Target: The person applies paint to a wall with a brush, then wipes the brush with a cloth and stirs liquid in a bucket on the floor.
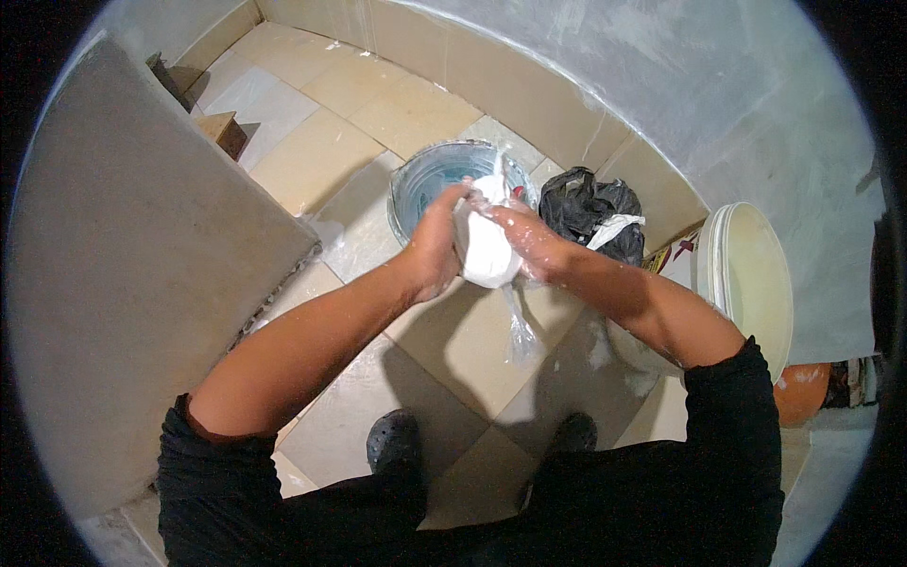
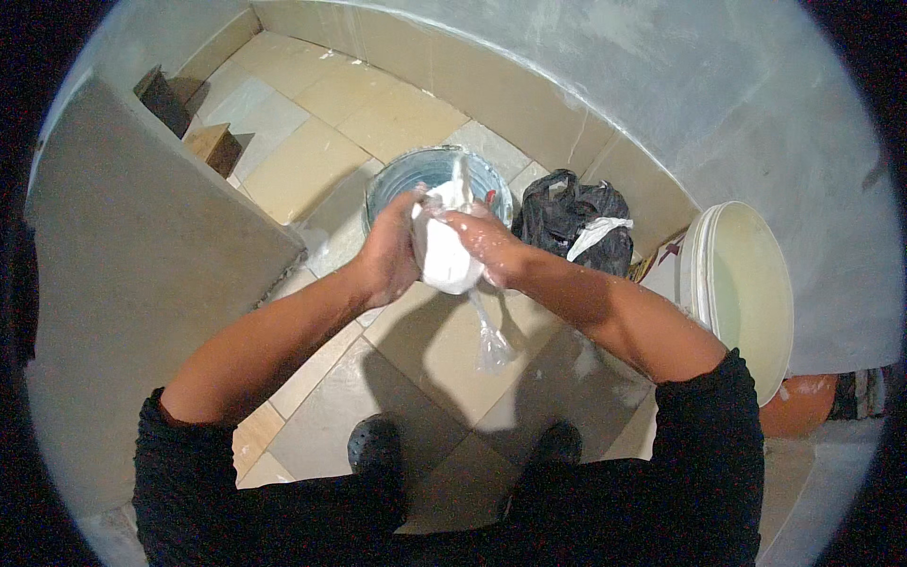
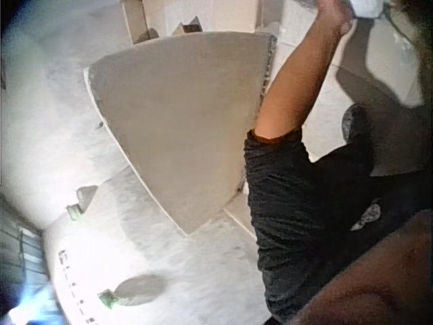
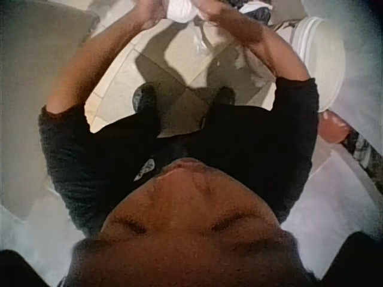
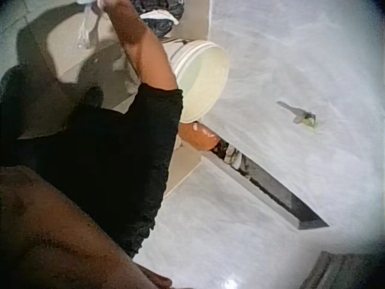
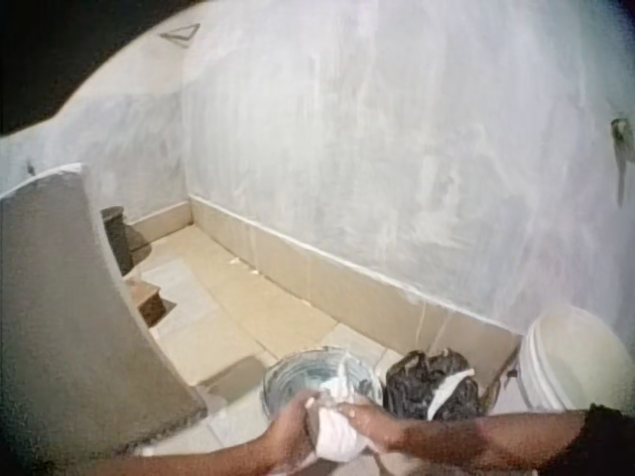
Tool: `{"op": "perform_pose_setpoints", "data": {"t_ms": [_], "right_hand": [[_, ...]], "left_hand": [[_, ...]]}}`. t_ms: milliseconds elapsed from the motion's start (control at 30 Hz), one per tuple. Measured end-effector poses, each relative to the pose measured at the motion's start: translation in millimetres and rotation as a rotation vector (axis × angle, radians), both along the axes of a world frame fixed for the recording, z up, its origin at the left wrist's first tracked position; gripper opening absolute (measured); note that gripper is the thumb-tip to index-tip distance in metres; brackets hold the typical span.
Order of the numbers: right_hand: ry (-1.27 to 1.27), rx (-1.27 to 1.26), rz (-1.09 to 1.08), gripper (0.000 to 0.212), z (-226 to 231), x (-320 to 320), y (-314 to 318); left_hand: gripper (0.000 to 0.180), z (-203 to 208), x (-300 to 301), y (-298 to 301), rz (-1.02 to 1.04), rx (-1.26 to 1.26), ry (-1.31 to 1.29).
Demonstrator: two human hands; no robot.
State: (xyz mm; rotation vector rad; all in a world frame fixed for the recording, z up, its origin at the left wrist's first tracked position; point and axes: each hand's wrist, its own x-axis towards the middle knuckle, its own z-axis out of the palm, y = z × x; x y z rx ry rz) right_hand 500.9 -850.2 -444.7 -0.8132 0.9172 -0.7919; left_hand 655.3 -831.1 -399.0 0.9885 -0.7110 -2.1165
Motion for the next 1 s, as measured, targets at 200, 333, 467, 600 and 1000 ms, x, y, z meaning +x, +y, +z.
{"op": "perform_pose_setpoints", "data": {"t_ms": [200,333,467,600,1000], "right_hand": [[0.119,0.184,-0.038,0.032,12.6,-30.2,-14.1],[0.117,0.057,0.165,0.027,14.0,-60.7,-15.1],[0.337,-0.034,0.202,0.034,6.5,-66.2,-21.0],[0.629,-0.105,0.314,0.032,36.9,-63.7,-27.5],[1.479,-0.725,0.171,0.051,17.4,-71.7,-54.2]], "left_hand": [[0.07,3.9,-28.7,31.5,-0.156,-0.546,-0.315],[0.095,14.2,-32.6,35.5,-0.549,-0.661,-0.647],[0.106,-6.0,-32.4,34.8,-0.648,-0.824,-0.956],[0.106,-29.0,-20.7,31.7,-0.713,-0.938,-1.074],[0.046,-44.3,43.5,-29.5,-0.352,-0.971,-1.297]]}}
